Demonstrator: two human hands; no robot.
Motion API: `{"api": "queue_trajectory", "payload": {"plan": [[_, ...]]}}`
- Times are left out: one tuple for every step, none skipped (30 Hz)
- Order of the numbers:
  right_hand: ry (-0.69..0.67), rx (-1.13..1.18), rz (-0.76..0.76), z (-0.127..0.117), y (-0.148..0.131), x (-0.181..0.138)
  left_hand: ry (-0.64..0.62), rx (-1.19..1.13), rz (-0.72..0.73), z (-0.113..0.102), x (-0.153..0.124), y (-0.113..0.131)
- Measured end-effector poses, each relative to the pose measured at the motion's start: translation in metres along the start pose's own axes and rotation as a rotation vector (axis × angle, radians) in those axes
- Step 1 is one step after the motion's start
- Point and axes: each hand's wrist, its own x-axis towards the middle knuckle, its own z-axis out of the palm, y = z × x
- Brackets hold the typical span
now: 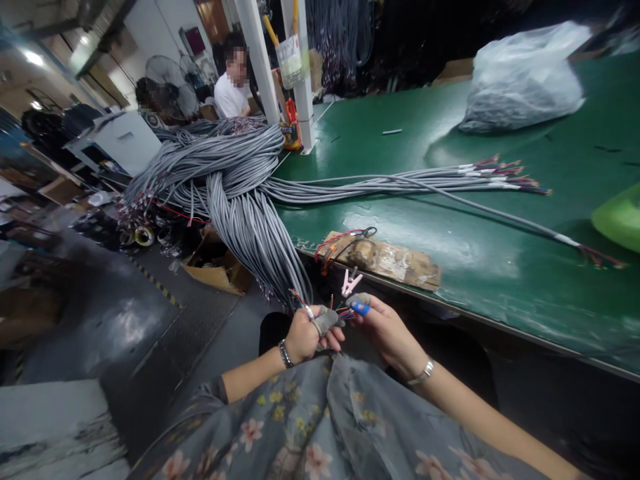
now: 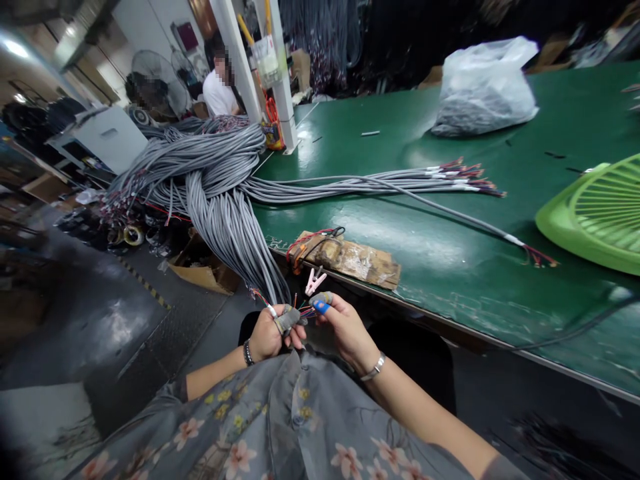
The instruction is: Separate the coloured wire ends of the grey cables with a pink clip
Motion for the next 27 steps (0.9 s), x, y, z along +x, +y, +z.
{"api": "queue_trajectory", "payload": {"plan": [[-0.016,0.006,0.014,0.0,-0.001,0.0,-0.002,0.015,-0.001,0.0,-0.001,0.001],[-0.035,0.005,0.028,0.0,-0.002,0.0,-0.008,0.036,-0.005,0.001,-0.001,0.003],[-0.059,-0.009,0.043,0.0,-0.004,0.0,-0.017,0.06,-0.012,0.002,-0.002,0.005],[-0.085,-0.035,0.053,0.002,-0.005,-0.001,-0.028,0.085,-0.021,0.002,-0.002,0.007],[-0.108,-0.066,0.056,0.004,-0.007,-0.001,-0.039,0.11,-0.028,0.003,-0.003,0.009],[-0.125,-0.096,0.052,0.006,-0.008,-0.001,-0.049,0.132,-0.034,0.004,-0.004,0.011],[-0.133,-0.116,0.046,0.008,-0.009,-0.001,-0.057,0.151,-0.039,0.005,-0.004,0.013],[-0.132,-0.125,0.043,0.011,-0.009,-0.001,-0.062,0.165,-0.042,0.006,-0.005,0.014],[-0.123,-0.123,0.044,0.013,-0.009,0.0,-0.062,0.173,-0.044,0.006,-0.005,0.014],[-0.105,-0.111,0.046,0.014,-0.008,0.0,-0.058,0.175,-0.044,0.006,-0.005,0.015],[-0.084,-0.097,0.048,0.014,-0.007,0.001,-0.051,0.173,-0.045,0.006,-0.005,0.014],[-0.066,-0.082,0.049,0.014,-0.006,0.001,-0.044,0.169,-0.045,0.006,-0.005,0.014],[-0.055,-0.065,0.051,0.013,-0.004,0.002,-0.039,0.168,-0.044,0.005,-0.005,0.013],[-0.053,-0.048,0.053,0.012,-0.003,0.002,-0.036,0.17,-0.042,0.005,-0.005,0.012],[-0.059,-0.032,0.057,0.011,-0.002,0.002,-0.036,0.172,-0.042,0.005,-0.005,0.011],[-0.068,-0.016,0.061,0.011,-0.002,0.002,-0.035,0.175,-0.042,0.004,-0.004,0.01],[-0.078,-0.004,0.063,0.01,-0.001,0.002,-0.033,0.175,-0.044,0.004,-0.004,0.01],[-0.08,0.003,0.058,0.01,-0.001,0.001,-0.029,0.175,-0.045,0.005,-0.004,0.01],[-0.076,0.004,0.048,0.011,-0.001,0.001,-0.026,0.175,-0.047,0.005,-0.004,0.01],[-0.066,0.002,0.035,0.011,-0.001,0.001,-0.023,0.175,-0.049,0.005,-0.004,0.011],[-0.053,-0.003,0.023,0.012,-0.001,0.001,-0.021,0.174,-0.05,0.006,-0.003,0.011],[-0.038,-0.007,0.015,0.013,-0.001,0.001,-0.02,0.17,-0.049,0.006,-0.003,0.011],[-0.022,-0.007,0.011,0.014,-0.001,0.001,-0.018,0.161,-0.047,0.006,-0.003,0.011],[-0.006,-0.003,0.011,0.015,0.0,0.001,-0.014,0.146,-0.044,0.006,-0.003,0.01],[0.011,0.004,0.015,0.016,0.001,0.001,-0.007,0.126,-0.039,0.006,-0.003,0.009],[0.03,0.014,0.02,0.016,0.001,0.001,0.003,0.101,-0.033,0.005,-0.002,0.007],[0.048,0.023,0.025,0.017,0.002,0.001,0.014,0.074,-0.028,0.005,-0.001,0.005]]}}
